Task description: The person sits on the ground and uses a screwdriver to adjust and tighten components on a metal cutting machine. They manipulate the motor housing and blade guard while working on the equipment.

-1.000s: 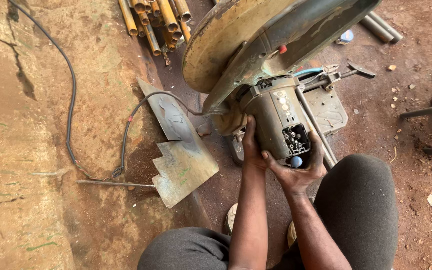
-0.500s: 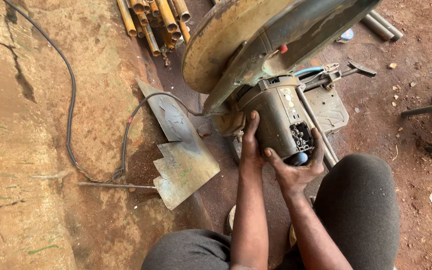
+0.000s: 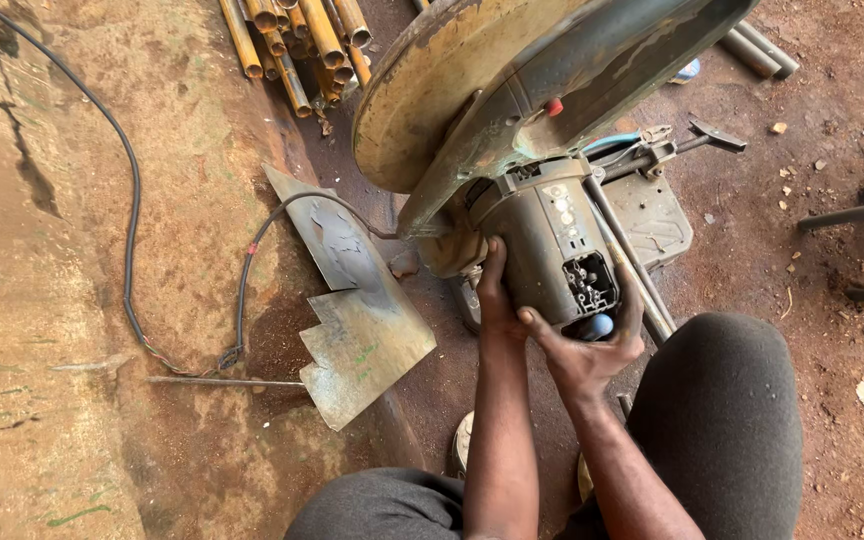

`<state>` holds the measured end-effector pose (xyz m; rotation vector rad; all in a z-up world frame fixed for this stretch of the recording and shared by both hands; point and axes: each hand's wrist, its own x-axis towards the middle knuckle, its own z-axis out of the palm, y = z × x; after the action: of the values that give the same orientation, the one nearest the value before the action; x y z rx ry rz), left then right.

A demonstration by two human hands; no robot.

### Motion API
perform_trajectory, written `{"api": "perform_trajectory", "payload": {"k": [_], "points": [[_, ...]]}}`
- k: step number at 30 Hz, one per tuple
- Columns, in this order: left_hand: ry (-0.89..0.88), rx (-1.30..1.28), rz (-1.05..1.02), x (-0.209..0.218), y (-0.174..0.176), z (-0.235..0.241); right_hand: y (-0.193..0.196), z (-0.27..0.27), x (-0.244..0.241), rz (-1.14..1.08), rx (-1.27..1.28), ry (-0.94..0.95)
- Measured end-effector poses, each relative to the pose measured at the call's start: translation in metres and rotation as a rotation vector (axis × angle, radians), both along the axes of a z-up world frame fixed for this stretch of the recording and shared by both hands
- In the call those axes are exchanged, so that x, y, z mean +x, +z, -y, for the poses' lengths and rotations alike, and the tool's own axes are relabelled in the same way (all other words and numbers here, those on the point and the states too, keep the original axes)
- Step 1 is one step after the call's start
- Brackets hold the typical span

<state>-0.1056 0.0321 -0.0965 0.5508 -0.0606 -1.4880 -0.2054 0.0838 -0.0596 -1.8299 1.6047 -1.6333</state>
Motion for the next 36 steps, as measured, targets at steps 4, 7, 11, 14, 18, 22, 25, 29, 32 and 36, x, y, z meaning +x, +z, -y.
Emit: {"api": "perform_trajectory", "payload": {"k": [4,7,11,14,18,22,25,29,32,36], "points": [[-0.011,-0.098,0.032,0.004,0.01,-0.001,0.011,-0.002,0.005,0.236,0.114,-0.009],[-0.015,-0.104,0.017,0.005,0.014,0.0,0.018,-0.005,0.007,0.169,0.101,-0.01],[-0.024,-0.104,0.025,0.008,0.016,0.003,0.026,-0.005,0.011,0.166,0.103,-0.022],[-0.025,-0.086,0.035,0.009,0.02,0.0,0.033,-0.007,0.014,0.214,0.138,-0.022],[-0.008,-0.092,0.055,0.011,0.023,0.002,0.04,-0.008,0.018,0.337,0.164,0.021],[-0.024,-0.077,0.067,0.011,0.018,0.004,0.035,-0.01,0.018,0.213,0.149,-0.017],[-0.075,-0.127,-0.064,0.015,0.017,0.006,0.03,-0.01,0.019,0.239,0.148,0.026],[-0.035,-0.068,0.167,0.019,0.019,0.005,0.027,-0.013,0.016,0.254,0.204,0.035],[-0.081,-0.043,0.157,0.018,0.019,0.008,0.025,-0.012,0.011,0.231,0.217,0.036],[-0.078,-0.122,0.064,0.016,0.011,0.008,0.014,-0.012,0.004,0.107,0.183,0.037]]}}
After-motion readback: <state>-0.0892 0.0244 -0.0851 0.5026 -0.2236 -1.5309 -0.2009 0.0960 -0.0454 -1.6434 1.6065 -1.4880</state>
